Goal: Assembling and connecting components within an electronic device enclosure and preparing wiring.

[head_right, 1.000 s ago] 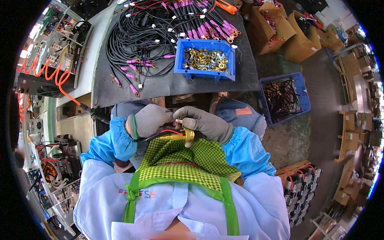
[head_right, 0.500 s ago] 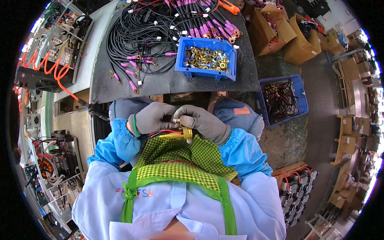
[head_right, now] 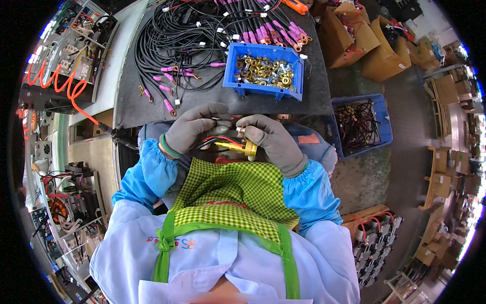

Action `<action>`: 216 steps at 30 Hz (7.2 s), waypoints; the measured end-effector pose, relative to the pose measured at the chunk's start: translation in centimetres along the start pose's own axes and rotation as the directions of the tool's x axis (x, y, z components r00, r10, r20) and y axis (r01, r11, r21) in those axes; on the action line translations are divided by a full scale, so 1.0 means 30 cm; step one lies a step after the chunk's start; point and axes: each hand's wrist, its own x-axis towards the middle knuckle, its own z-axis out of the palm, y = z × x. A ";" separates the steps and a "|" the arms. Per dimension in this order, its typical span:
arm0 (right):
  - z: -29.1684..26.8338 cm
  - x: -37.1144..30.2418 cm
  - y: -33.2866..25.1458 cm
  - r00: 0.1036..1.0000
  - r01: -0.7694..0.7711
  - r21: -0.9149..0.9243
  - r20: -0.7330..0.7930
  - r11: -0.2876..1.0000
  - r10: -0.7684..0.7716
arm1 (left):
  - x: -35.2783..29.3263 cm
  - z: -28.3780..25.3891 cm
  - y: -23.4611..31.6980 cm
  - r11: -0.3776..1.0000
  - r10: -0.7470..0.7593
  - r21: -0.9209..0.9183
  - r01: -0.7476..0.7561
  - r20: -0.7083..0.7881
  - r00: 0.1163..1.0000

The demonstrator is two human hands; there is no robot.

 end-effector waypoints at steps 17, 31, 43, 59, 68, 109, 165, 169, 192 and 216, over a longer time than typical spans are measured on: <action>0.007 0.024 0.029 0.991 0.053 -0.125 -0.117 0.991 -0.067 | 0.022 0.091 -0.024 0.747 0.307 0.622 -0.235 -0.009 0.952; 0.013 0.025 0.035 0.984 0.086 -0.193 -0.141 0.977 -0.114 | 0.043 0.092 -0.075 0.773 0.326 0.580 -0.256 -0.017 0.945; 0.017 0.009 0.041 0.994 0.030 -0.064 -0.106 0.997 -0.037 | 0.050 0.102 -0.044 0.623 0.433 0.724 -0.297 -0.003 0.901; -0.018 -0.050 -0.009 0.983 0.108 0.004 -0.149 0.994 -0.106 | 0.432 0.157 0.331 -0.252 0.258 0.844 -0.474 0.531 0.808; -0.042 -0.036 0.013 0.980 0.146 -0.148 -0.117 0.978 -0.164 | 0.619 0.180 0.253 -0.407 -0.194 0.743 -0.531 0.498 0.845; -0.017 -0.018 0.017 0.970 0.197 -0.227 -0.094 0.954 -0.223 | 0.518 0.190 0.291 0.189 0.169 0.844 -0.503 0.476 0.863; 0.012 -0.017 -0.003 0.933 0.274 -0.411 -0.107 0.870 -0.344 | 0.613 0.303 0.279 -0.576 -0.229 0.782 -0.238 0.126 0.965; 0.018 -0.020 -0.004 0.952 0.221 -0.366 -0.122 0.904 -0.282 | 0.597 0.260 0.318 -0.550 -0.234 0.795 -0.256 0.148 0.961; 0.010 -0.012 0.016 0.938 0.274 -0.406 -0.088 0.872 -0.336 | 0.626 0.285 0.277 -0.426 -0.186 0.881 -0.207 0.138 0.973; 0.004 -0.019 0.016 0.958 0.234 -0.373 -0.070 0.898 -0.278 | 0.636 0.300 0.256 -0.617 -0.086 0.719 -0.318 0.341 0.936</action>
